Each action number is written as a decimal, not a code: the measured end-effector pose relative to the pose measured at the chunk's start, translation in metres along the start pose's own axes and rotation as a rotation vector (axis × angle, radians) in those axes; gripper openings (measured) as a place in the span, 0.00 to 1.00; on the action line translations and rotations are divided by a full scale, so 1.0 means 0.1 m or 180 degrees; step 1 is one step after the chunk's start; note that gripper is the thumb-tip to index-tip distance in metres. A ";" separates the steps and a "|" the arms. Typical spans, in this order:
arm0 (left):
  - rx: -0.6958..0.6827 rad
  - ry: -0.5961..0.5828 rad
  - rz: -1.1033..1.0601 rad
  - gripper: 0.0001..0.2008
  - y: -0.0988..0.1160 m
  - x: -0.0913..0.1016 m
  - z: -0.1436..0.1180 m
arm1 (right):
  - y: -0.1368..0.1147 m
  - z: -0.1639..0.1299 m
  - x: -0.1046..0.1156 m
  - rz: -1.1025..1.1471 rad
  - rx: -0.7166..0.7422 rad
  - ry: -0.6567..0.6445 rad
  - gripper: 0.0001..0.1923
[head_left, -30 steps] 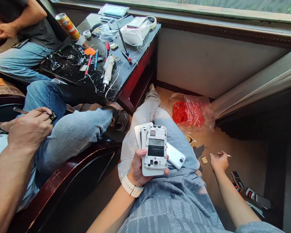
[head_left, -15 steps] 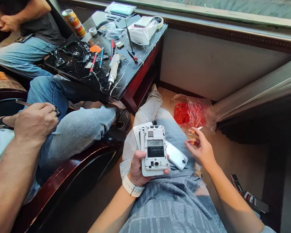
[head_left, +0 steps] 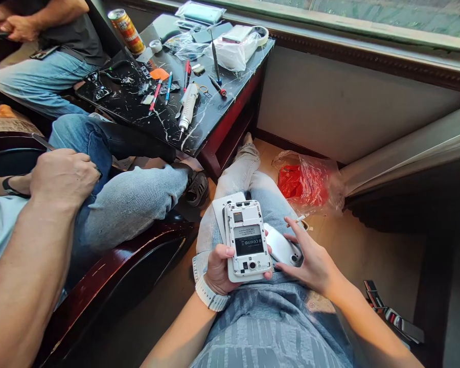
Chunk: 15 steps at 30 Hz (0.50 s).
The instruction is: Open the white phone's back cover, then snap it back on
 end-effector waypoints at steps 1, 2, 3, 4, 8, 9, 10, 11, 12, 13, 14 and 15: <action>0.0023 -0.0001 0.0004 0.30 -0.01 0.01 -0.01 | -0.01 0.00 -0.02 -0.0028 0.0006 -0.0040 0.59; 0.0038 0.0007 0.0008 0.31 -0.01 0.02 -0.01 | -0.02 0.00 -0.03 -0.0052 0.0011 -0.0070 0.59; 0.0045 0.0017 0.0012 0.31 -0.02 0.03 -0.02 | -0.03 0.00 -0.03 -0.0076 0.0024 -0.0083 0.58; 0.0045 0.0037 0.0011 0.31 -0.02 0.04 -0.02 | -0.04 0.01 -0.03 -0.0099 0.0038 -0.0080 0.58; 0.0034 0.0081 -0.0031 0.31 -0.02 0.02 -0.04 | -0.08 0.04 0.01 -0.0078 0.0015 0.0015 0.57; 0.0025 0.0067 -0.0070 0.31 -0.02 0.00 -0.04 | -0.07 0.04 0.01 -0.0049 -0.0019 0.0036 0.57; 0.0011 0.0043 -0.0123 0.30 -0.01 -0.02 -0.05 | -0.07 0.04 0.02 -0.0025 -0.0054 0.0060 0.57; -0.0001 0.0018 -0.0184 0.30 -0.01 -0.04 -0.05 | -0.06 0.04 0.03 -0.0007 -0.0083 0.0078 0.56; -0.0007 0.0003 -0.0247 0.29 -0.02 -0.05 -0.05 | -0.05 0.05 0.03 0.0003 -0.0095 0.0093 0.56; -0.0005 0.0002 -0.0300 0.29 -0.02 -0.05 -0.06 | -0.05 0.05 0.04 0.0012 -0.0098 0.0109 0.56; 0.0005 0.0017 -0.0335 0.29 -0.02 -0.05 -0.06 | -0.05 0.05 0.05 0.0020 -0.0096 0.0129 0.56; 0.0015 0.0043 -0.0350 0.28 -0.03 -0.04 -0.07 | -0.04 0.05 0.05 0.0032 -0.0084 0.0144 0.56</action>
Point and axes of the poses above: each hand's wrist, its own z-axis towards the middle knuckle, its own x-axis out of the back of the hand, y = z × x, the point moved 10 cm from there along z, towards the middle knuckle, and after that the axes turned 6 degrees about x, right-handed, at the moved point
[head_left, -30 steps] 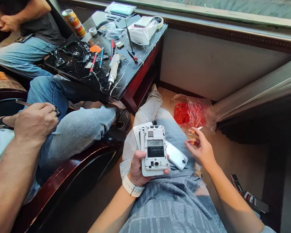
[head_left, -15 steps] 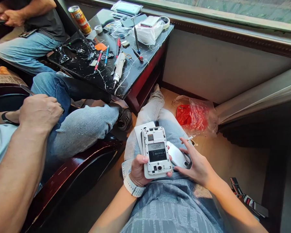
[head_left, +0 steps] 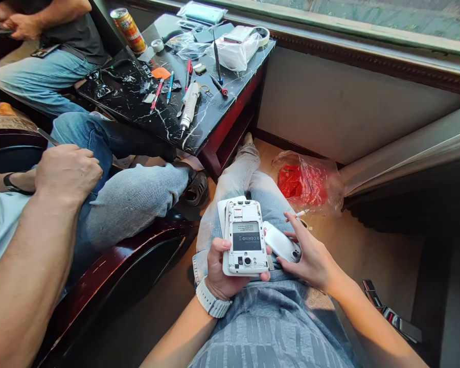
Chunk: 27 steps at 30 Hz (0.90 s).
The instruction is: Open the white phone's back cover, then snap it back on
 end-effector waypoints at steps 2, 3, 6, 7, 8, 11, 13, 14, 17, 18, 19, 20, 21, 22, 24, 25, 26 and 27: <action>-0.0001 0.0055 0.0011 0.28 0.00 0.02 -0.01 | 0.00 0.01 0.00 0.0027 0.0035 -0.0005 0.56; -0.0014 0.0061 0.0032 0.28 0.01 0.02 -0.01 | 0.00 0.02 -0.01 0.0038 0.0044 -0.0013 0.56; -0.0086 0.0050 0.0140 0.29 0.04 0.00 -0.01 | 0.02 0.03 -0.02 0.0075 0.0057 -0.0034 0.57; -0.0115 0.0053 0.0194 0.29 0.06 0.00 -0.01 | 0.03 0.03 -0.02 0.0101 0.0046 -0.0031 0.57; -0.0146 0.0070 0.0248 0.28 0.07 0.00 -0.01 | 0.04 0.03 -0.01 0.0135 0.0025 -0.0006 0.58; -0.0233 0.0131 0.0408 0.29 0.11 0.03 -0.01 | 0.03 0.05 0.10 0.0247 -0.0053 0.0198 0.58; -0.0285 0.0155 0.0509 0.30 0.14 0.06 -0.01 | -0.03 0.07 0.21 0.0304 -0.0082 0.0384 0.58; -0.0295 0.0172 0.0567 0.31 0.14 0.08 -0.01 | -0.09 0.09 0.26 0.0355 -0.0079 0.0485 0.58; -0.0271 0.0260 0.0714 0.37 0.13 0.16 -0.01 | -0.30 0.16 0.40 0.0573 -0.0045 0.0854 0.60; -0.0243 0.0292 0.0742 0.39 0.12 0.19 0.00 | -0.37 0.19 0.44 0.0651 -0.0028 0.0990 0.60; -0.0219 0.0320 0.0749 0.41 0.11 0.21 0.00 | -0.45 0.21 0.47 0.0719 -0.0007 0.1108 0.61; -0.0219 0.0347 0.0746 0.42 0.10 0.22 0.01 | -0.53 0.23 0.49 0.0775 0.0029 0.1199 0.61; -0.0232 0.0376 0.0739 0.42 0.10 0.23 0.01 | -0.61 0.26 0.50 0.0827 0.0078 0.1259 0.62; -0.0245 0.0397 0.0740 0.42 0.11 0.24 0.01 | -0.68 0.28 0.51 0.0881 0.0135 0.1291 0.62; -0.0297 0.0431 0.0760 0.42 0.11 0.23 0.02 | -0.80 0.31 0.51 0.0970 0.0246 0.1323 0.61; -0.0338 0.0463 0.0776 0.42 0.12 0.22 0.02 | -0.84 0.33 0.51 0.1002 0.0285 0.1333 0.61; -0.0388 0.0514 0.0797 0.42 0.14 0.22 0.02 | -0.86 0.33 0.50 0.1021 0.0305 0.1336 0.61; -0.0448 0.0587 0.0816 0.41 0.15 0.23 0.02 | -0.89 0.34 0.50 0.1027 0.0315 0.1333 0.61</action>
Point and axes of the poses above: each hand's wrist, its own z-axis towards the middle knuckle, its own x-axis out of the back of the hand, y = z × x, the point moved 10 cm from there along z, towards the middle knuckle, and after that the axes turned 6 degrees about x, right-handed, at the moved point
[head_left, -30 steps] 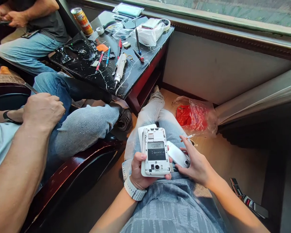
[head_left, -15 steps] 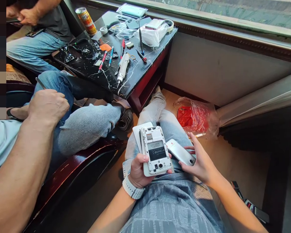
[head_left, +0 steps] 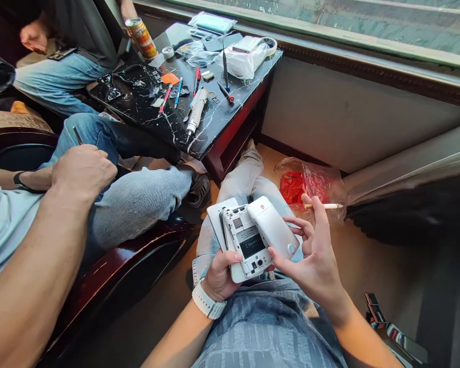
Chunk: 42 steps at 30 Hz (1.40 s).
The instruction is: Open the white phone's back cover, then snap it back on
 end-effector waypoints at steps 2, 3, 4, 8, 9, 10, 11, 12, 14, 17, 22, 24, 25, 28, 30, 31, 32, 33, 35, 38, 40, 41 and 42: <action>-0.0122 0.0210 0.0033 0.40 0.03 0.05 0.00 | -0.03 -0.02 -0.04 -0.0036 0.0026 -0.0003 0.61; -0.0178 0.0304 0.0046 0.40 0.04 0.07 0.00 | -0.04 -0.03 -0.06 -0.0075 0.0039 0.0021 0.60; -0.0217 0.0371 0.0057 0.39 0.04 0.09 0.01 | -0.05 -0.05 -0.08 -0.0112 0.0050 0.0062 0.60; -0.0189 0.0422 0.0081 0.35 0.01 0.11 0.02 | -0.14 -0.15 -0.19 -0.0203 0.0096 0.0277 0.59; -0.0117 0.0396 0.0084 0.34 -0.02 0.11 0.03 | -0.16 -0.17 -0.22 -0.0216 0.0110 0.0321 0.59; -0.0039 0.0352 0.0080 0.32 -0.05 0.10 0.04 | -0.19 -0.19 -0.24 -0.0233 0.0119 0.0362 0.58; 0.0033 0.0300 0.0070 0.30 -0.07 0.09 0.04 | -0.21 -0.20 -0.26 -0.0250 0.0127 0.0397 0.57; 0.0101 0.0244 0.0051 0.29 -0.09 0.07 0.05 | -0.22 -0.20 -0.28 -0.0259 0.0136 0.0415 0.56; 0.0190 0.0150 -0.0010 0.27 -0.11 0.04 0.06 | -0.25 -0.20 -0.30 -0.0268 0.0175 0.0401 0.55; 0.0327 0.0026 -0.0137 0.25 -0.15 0.00 0.07 | -0.26 -0.19 -0.32 -0.0318 0.0237 0.0312 0.55; 0.0229 0.0059 -0.0233 0.24 -0.11 -0.01 0.07 | -0.31 -0.20 -0.35 -0.0468 0.0354 0.0139 0.55; 0.0162 0.0131 -0.0161 0.23 -0.08 0.00 0.05 | -0.33 -0.21 -0.35 -0.0541 0.0416 0.0069 0.56; 0.0134 0.0170 -0.0121 0.23 -0.06 0.01 0.04 | -0.34 -0.20 -0.36 -0.0563 0.0426 0.0022 0.56; 0.0066 0.0294 -0.0038 0.22 -0.02 0.02 0.01 | -0.33 -0.19 -0.39 -0.0536 0.0393 -0.0152 0.58; 0.0075 0.0339 -0.0019 0.22 -0.01 0.02 0.00 | -0.33 -0.18 -0.39 -0.0508 0.0411 -0.0195 0.58; 0.0087 0.0349 -0.0018 0.22 -0.01 0.01 0.00 | -0.34 -0.17 -0.39 -0.0502 0.0429 -0.0200 0.57; 0.0102 0.0357 -0.0014 0.23 -0.02 0.01 0.00 | -0.34 -0.17 -0.39 -0.0505 0.0453 -0.0197 0.57; 0.0116 0.0366 -0.0009 0.24 -0.02 0.00 0.00 | -0.34 -0.17 -0.39 -0.0509 0.0460 -0.0198 0.56; 0.0144 0.0399 0.0021 0.25 -0.02 0.01 0.00 | -0.33 -0.18 -0.40 -0.0483 0.0455 -0.0223 0.57; 0.0207 0.0503 0.0052 0.26 -0.03 0.07 0.00 | -0.29 -0.19 -0.41 -0.0367 0.0430 -0.0297 0.61; 0.0184 0.0629 0.0019 0.28 -0.01 0.14 0.00 | -0.22 -0.18 -0.39 -0.0219 0.0365 -0.0358 0.58; 0.0166 0.0693 -0.0011 0.29 0.00 0.18 0.00 | -0.18 -0.17 -0.38 -0.0102 0.0288 -0.0380 0.55; 0.0168 0.0728 -0.0047 0.30 0.01 0.20 0.00 | -0.12 -0.15 -0.37 0.0042 0.0187 -0.0390 0.52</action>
Point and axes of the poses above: each hand's wrist, its own z-axis towards the middle knuckle, its own x-axis out of the back of the hand, y = z × x, the point moved 10 cm from there along z, towards the middle knuckle, and after that the axes turned 6 degrees about x, right-handed, at the moved point
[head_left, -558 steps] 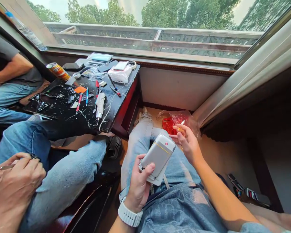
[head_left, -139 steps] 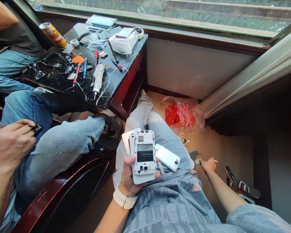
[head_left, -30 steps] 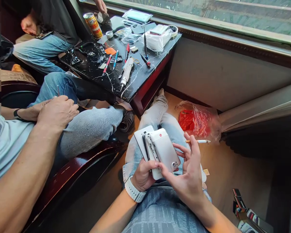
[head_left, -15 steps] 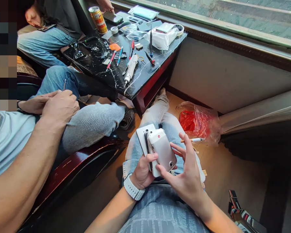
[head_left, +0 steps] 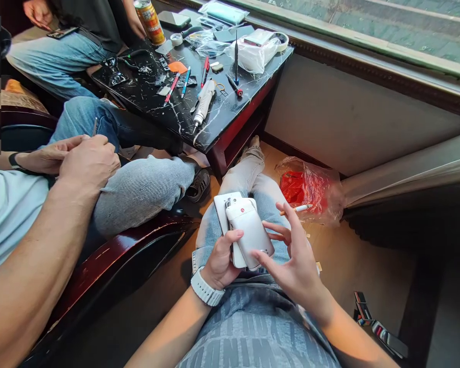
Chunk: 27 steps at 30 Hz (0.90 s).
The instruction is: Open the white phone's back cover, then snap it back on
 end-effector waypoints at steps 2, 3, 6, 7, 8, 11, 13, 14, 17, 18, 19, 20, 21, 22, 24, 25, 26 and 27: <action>0.0074 -0.0026 -0.0084 0.30 -0.01 0.00 0.02 | 0.11 0.03 0.03 0.0329 -0.0204 0.0037 0.46; 0.0129 -0.0072 -0.0131 0.30 -0.02 -0.01 0.02 | 0.16 0.04 0.04 0.0476 -0.0305 0.0069 0.45; 0.0143 -0.0146 -0.0270 0.29 -0.01 -0.06 0.03 | 0.24 0.06 0.04 0.0771 -0.0532 0.0120 0.44; 0.0106 -0.0133 -0.0308 0.28 0.00 -0.07 0.03 | 0.25 0.06 0.04 0.0843 -0.0576 0.0123 0.44; 0.0076 -0.0115 -0.0337 0.28 0.02 -0.07 0.03 | 0.25 0.06 0.03 0.0911 -0.0607 0.0126 0.44; 0.0016 -0.0048 -0.0375 0.29 0.05 -0.07 0.02 | 0.25 0.04 0.02 0.1007 -0.0701 0.0182 0.45; -0.0030 -0.0011 -0.0351 0.31 0.07 -0.06 0.01 | 0.27 0.03 0.03 0.0963 -0.0787 0.0237 0.46; -0.0052 0.0004 -0.0328 0.32 0.08 -0.06 0.01 | 0.28 0.02 0.03 0.0949 -0.0848 0.0245 0.46; -0.0059 0.0011 -0.0253 0.31 0.09 -0.06 0.00 | 0.31 0.00 0.02 0.1052 -0.0988 0.0242 0.45; -0.0041 -0.0006 -0.0243 0.31 0.08 -0.07 0.00 | 0.32 0.00 0.02 0.1112 -0.1019 0.0246 0.45; -0.0030 -0.0034 -0.0247 0.31 0.08 -0.07 0.01 | 0.32 0.00 0.01 0.1164 -0.1037 0.0257 0.45; -0.0018 -0.0077 -0.0260 0.31 0.07 -0.08 0.01 | 0.32 0.00 0.01 0.1204 -0.1042 0.0271 0.44; 0.0000 -0.0133 -0.0277 0.31 0.06 -0.09 0.02 | 0.31 0.00 0.01 0.1230 -0.1047 0.0276 0.43; 0.0021 -0.0201 -0.0293 0.32 0.06 -0.10 0.03 | 0.31 0.00 0.00 0.1241 -0.1047 0.0274 0.43; 0.0079 -0.0349 -0.0303 0.31 0.04 -0.13 0.04 | 0.29 0.00 0.00 0.1209 -0.1015 0.0271 0.43; 0.0108 -0.0406 -0.0298 0.31 0.03 -0.14 0.04 | 0.28 0.01 0.00 0.1175 -0.0973 0.0276 0.43; 0.0123 -0.0442 -0.0290 0.31 0.03 -0.14 0.04 | 0.27 0.01 0.01 0.1133 -0.0922 0.0283 0.44; 0.0115 -0.0448 -0.0284 0.32 0.04 -0.14 0.04 | 0.26 0.02 0.02 0.1082 -0.0858 0.0289 0.44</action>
Point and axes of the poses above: each hand's wrist, its own z-axis towards the middle knuckle, its own x-axis out of the back of the hand, y = z × x, the point moved 10 cm from there along z, towards the middle knuckle, and after that the axes turned 6 degrees about x, right-handed, at the moved point
